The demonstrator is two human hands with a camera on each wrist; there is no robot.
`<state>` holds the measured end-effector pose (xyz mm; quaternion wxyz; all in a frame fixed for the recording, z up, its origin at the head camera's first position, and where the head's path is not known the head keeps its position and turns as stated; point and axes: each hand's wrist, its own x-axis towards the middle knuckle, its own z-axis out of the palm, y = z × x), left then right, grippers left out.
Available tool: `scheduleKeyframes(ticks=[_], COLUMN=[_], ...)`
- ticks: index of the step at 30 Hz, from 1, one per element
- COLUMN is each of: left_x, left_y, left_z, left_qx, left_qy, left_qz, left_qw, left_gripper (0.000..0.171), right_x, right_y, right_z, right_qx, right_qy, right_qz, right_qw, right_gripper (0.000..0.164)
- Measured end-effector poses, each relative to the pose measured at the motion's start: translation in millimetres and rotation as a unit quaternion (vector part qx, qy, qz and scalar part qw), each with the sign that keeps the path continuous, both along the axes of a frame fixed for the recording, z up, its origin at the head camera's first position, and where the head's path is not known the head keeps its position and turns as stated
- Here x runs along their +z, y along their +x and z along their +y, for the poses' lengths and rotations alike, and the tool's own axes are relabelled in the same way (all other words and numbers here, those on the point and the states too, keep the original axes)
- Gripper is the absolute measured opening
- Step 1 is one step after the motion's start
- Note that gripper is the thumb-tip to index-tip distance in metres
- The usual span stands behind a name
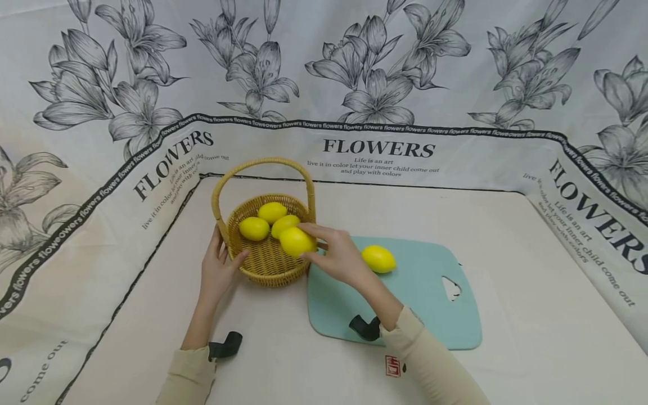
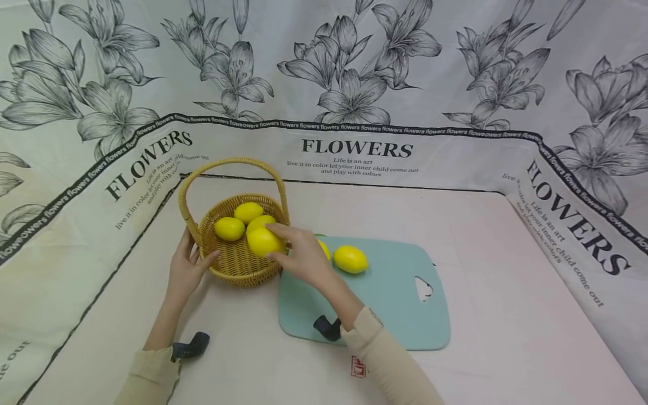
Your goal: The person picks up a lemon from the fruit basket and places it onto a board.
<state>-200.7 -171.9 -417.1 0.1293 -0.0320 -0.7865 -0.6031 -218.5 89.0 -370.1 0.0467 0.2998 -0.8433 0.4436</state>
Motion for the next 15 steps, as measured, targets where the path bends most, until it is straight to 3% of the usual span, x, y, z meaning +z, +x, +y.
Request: scheduleKeyframes(ticks=[3,8,15], left_x=[-7.2,-29.9,-30.9], left_y=[-4.4,-15.3,-15.8], left_z=[-3.6,-11.1,-10.2], left_qx=[-0.001,0.001,0.001], left_qy=[0.005,0.007,0.005], left_qz=[0.0,0.015,0.024], left_qw=[1.0,0.9999,0.9997], left_gripper=[0.09,0.092,0.093], right_x=[1.6,1.2,1.3], right_y=[2.9,6.4,11.0], right_z=[3.4,9.1,20.4], right_qx=[-0.001,-0.013,-0.025], right_qy=[-0.003,-0.003,-0.001], right_qz=[0.0,0.0,-0.006], right_qw=[1.0,1.0,1.0], right_gripper=[0.054,0.055,0.055])
